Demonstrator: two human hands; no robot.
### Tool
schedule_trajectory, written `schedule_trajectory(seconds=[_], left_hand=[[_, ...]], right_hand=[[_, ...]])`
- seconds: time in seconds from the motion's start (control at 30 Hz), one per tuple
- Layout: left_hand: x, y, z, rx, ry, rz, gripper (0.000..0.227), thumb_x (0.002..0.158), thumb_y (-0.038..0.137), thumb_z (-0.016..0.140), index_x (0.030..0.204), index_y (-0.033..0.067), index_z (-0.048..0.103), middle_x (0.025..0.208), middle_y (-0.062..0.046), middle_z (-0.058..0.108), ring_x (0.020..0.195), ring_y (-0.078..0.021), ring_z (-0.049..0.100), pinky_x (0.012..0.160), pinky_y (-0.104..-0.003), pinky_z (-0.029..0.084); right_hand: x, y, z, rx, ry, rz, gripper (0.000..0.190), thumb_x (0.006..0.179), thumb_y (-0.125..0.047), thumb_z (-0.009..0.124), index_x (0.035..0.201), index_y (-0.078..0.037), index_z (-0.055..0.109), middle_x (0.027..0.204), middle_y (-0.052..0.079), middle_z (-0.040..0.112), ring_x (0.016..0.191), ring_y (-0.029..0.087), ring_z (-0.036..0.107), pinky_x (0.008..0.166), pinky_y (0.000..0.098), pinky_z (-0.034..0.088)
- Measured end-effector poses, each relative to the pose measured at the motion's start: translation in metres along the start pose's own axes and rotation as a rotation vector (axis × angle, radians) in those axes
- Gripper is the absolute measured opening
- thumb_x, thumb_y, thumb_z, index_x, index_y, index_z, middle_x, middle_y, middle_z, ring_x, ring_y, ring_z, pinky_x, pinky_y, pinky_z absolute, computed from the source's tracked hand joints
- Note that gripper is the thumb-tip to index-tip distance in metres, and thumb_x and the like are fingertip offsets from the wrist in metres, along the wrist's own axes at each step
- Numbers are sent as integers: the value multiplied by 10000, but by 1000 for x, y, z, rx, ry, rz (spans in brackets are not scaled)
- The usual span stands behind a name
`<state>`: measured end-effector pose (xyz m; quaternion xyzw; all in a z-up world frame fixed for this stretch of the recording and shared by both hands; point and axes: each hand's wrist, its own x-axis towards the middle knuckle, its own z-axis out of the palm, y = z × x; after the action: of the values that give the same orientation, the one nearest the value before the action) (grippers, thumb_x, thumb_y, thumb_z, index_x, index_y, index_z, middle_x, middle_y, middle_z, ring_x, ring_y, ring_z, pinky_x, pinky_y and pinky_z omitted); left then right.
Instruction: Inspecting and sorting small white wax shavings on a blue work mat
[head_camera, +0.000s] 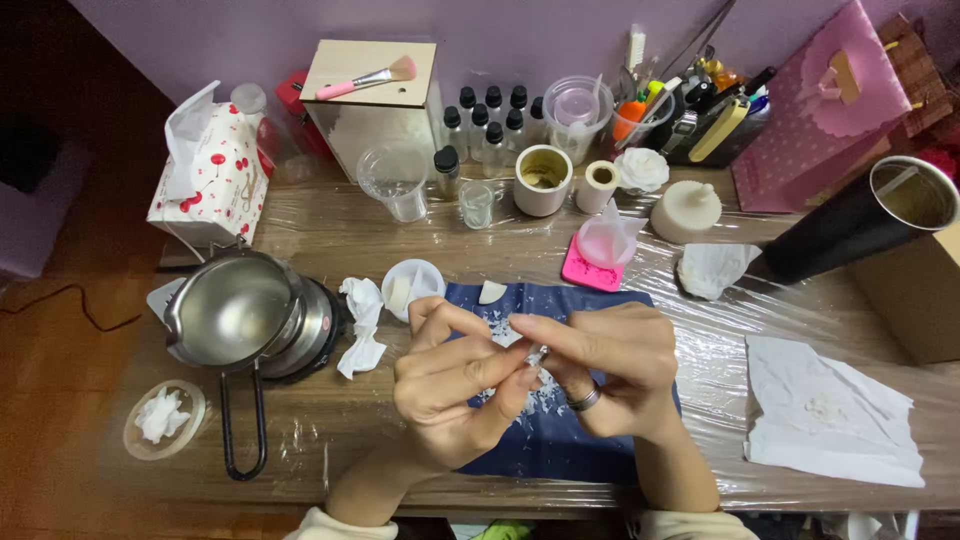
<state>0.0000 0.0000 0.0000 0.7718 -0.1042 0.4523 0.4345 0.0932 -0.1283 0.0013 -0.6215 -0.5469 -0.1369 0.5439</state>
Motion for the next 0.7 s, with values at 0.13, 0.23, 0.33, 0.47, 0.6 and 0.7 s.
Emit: schedule_trajectory(seconds=[0.13,0.23,0.33,0.47,0.6,0.7], left_hand=[[5,4,-2,35,-35,22,73,808,121,637,779,69,679,616,1,590,645,-183,497,824,-371,294],[5,3,-2,46,-28,2,82,811,129,632,780,69,678,606,-3,571,649,-186,504,835,-372,294],[1,-2,-4,91,-16,2,98,836,137,619,890,77,675,637,5,593,670,-193,529,837,-377,308],[4,2,-7,250,-43,87,225,903,185,514,987,39,662,647,20,586,696,-193,530,816,-376,330],[5,3,-2,296,1,125,206,883,155,532,970,32,672,634,18,588,661,-191,516,816,-379,328],[2,1,0,313,16,146,209,887,171,532,958,43,681,639,23,592,663,-186,526,809,-373,321]], right_hand=[[0,4,-1,28,7,-20,291,890,-62,425,1037,-99,673,520,-11,337,399,113,260,429,241,236],[4,0,-3,43,-31,13,280,917,-111,417,1034,-95,672,515,-13,350,402,115,282,434,240,249],[5,-5,-4,66,-107,86,301,945,-215,441,1140,-67,616,531,-26,379,420,110,308,453,234,270],[2,-2,-1,72,-130,133,338,922,-196,509,1230,-69,560,562,-38,466,427,104,341,470,224,301],[4,-3,0,28,-91,116,297,904,-137,526,1183,-59,589,636,7,569,422,123,334,452,220,301],[2,-1,3,42,-64,72,280,919,-123,493,1168,-42,592,629,15,532,450,136,418,467,239,333]])
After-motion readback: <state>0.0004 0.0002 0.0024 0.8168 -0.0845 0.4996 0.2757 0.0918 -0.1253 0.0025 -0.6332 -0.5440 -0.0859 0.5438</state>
